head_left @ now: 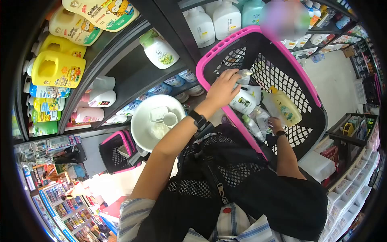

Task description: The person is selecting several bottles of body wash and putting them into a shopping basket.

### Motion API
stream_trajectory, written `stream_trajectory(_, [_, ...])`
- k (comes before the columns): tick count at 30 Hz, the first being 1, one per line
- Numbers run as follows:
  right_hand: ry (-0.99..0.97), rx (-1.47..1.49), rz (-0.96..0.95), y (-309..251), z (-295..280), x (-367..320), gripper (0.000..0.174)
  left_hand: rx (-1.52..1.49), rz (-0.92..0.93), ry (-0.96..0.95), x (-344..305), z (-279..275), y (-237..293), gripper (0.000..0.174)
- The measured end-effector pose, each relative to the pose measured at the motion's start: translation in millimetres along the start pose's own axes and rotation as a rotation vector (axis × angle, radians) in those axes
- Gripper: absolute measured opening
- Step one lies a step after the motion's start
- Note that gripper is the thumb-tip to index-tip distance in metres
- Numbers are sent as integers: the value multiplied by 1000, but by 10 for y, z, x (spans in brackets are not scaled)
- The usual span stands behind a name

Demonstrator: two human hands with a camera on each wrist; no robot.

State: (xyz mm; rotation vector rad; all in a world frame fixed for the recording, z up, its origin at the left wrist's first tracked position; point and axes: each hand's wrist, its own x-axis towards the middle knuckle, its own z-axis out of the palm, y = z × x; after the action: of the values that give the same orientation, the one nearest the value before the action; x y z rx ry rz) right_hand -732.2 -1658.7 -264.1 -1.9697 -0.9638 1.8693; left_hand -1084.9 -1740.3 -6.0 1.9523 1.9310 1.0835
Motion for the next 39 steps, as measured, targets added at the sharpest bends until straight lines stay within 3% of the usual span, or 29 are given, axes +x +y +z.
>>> stream_trajectory(2, [-33,-199,-215,-27,235,225,34,52,-85,-18,-23,16,-36,23])
stream_trajectory(3, [127,-436,-498,-10,404,370,41,103,-161,-36,-42,12,-56,23])
stream_trajectory(6, [-13,-778,-657,-544,897,229,58,105,-150,6,-53,12,-58,20])
stream_trajectory(8, [-52,-893,-863,-652,1177,356,77,114,-157,19,-54,33,-37,19])
stream_trajectory(9, [-70,-895,-872,-766,1321,334,77,126,-169,27,-57,37,-42,19])
stream_trajectory(12, [-263,-1034,-778,-1063,1726,275,114,156,-157,-123,-78,27,-73,18])
stream_trajectory(15, [-417,-1114,-707,-1145,2012,382,117,193,-227,-174,-80,42,-59,14])
stream_trajectory(24, [-280,-1498,-497,-1210,2142,167,114,154,-294,-112,-81,58,-82,9])
stream_trajectory(27, [-205,-1457,-561,-1042,2125,249,118,145,-303,-115,-65,55,-67,9])
stream_trajectory(29, [-326,-1292,-637,-1038,2050,287,117,162,-317,-113,-68,44,-64,8])
stream_trajectory(35, [-225,-1062,-827,-1149,1757,-346,97,179,-303,-140,-90,64,-101,7])
stream_trajectory(36, [-200,-975,-994,-985,1662,-111,95,187,-308,-111,-98,85,-108,7])
stream_trajectory(39, [-211,-676,-817,-1225,1477,-583,94,184,-265,-50,-126,79,-100,6])
